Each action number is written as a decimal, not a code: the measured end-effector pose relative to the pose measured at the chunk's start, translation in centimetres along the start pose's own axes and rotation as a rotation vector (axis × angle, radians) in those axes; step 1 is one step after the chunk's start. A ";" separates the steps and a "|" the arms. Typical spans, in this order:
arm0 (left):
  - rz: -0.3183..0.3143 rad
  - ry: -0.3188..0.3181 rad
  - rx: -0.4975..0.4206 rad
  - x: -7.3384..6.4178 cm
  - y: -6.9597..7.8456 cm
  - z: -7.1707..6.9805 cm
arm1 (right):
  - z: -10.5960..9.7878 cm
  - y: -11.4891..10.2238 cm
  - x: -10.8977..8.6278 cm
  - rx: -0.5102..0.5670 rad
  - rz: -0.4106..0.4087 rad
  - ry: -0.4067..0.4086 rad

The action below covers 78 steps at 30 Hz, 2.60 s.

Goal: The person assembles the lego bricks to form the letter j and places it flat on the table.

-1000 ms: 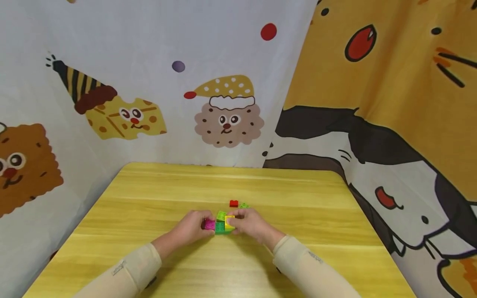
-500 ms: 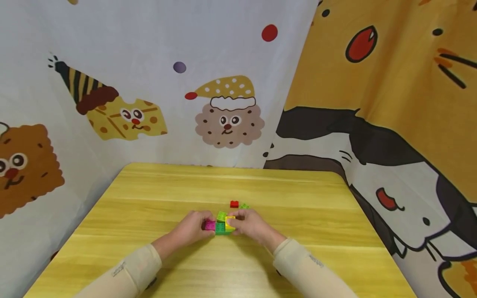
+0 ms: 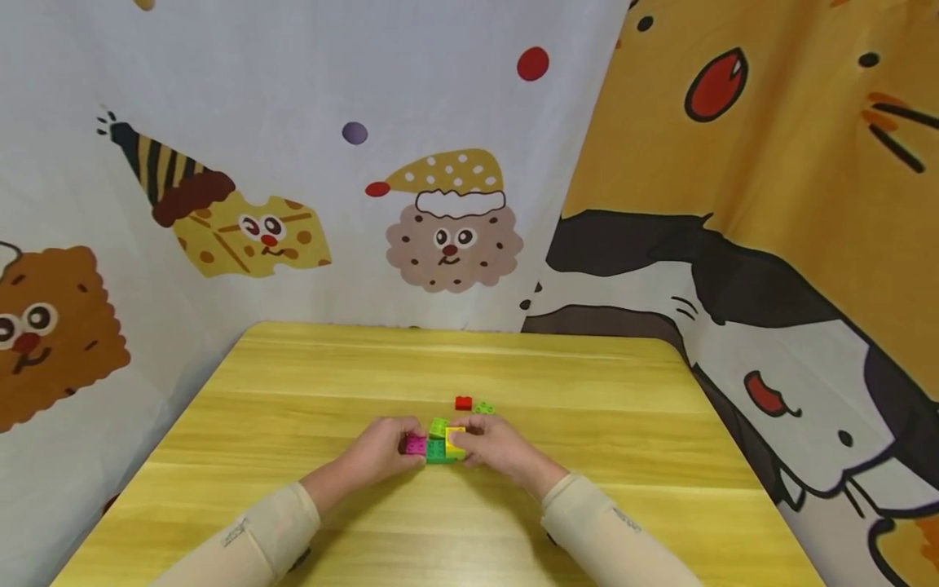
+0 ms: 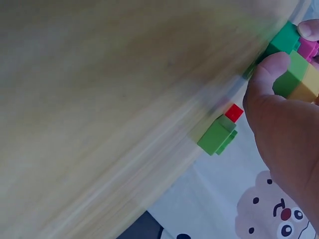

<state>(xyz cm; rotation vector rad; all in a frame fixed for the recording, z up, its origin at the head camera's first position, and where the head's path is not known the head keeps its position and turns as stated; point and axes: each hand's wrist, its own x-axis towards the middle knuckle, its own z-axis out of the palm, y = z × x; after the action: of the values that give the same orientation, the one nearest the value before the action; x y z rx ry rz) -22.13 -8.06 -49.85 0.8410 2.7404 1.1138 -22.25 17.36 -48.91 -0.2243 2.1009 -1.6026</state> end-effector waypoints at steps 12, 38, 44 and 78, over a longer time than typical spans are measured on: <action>0.019 0.008 0.005 -0.1 0.0 0.0 | 0.7 -0.3 0.5 -0.266 -0.059 0.022; -0.012 -0.001 0.020 -0.3 0.3 0.1 | -0.6 -0.3 0.3 -0.425 -0.067 0.133; -0.011 -0.001 0.015 -0.2 0.1 0.2 | -1.3 0.3 -0.4 -0.420 -0.073 0.174; -0.018 0.007 0.013 -0.3 0.3 0.2 | -2.1 1.9 -1.5 -0.689 -0.178 0.288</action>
<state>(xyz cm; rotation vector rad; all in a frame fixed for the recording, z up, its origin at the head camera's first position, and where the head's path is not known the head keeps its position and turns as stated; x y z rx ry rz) -21.64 -7.90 -49.88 0.8144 2.7577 1.0993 -21.63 20.38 -49.82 -0.4358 2.8730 -0.9751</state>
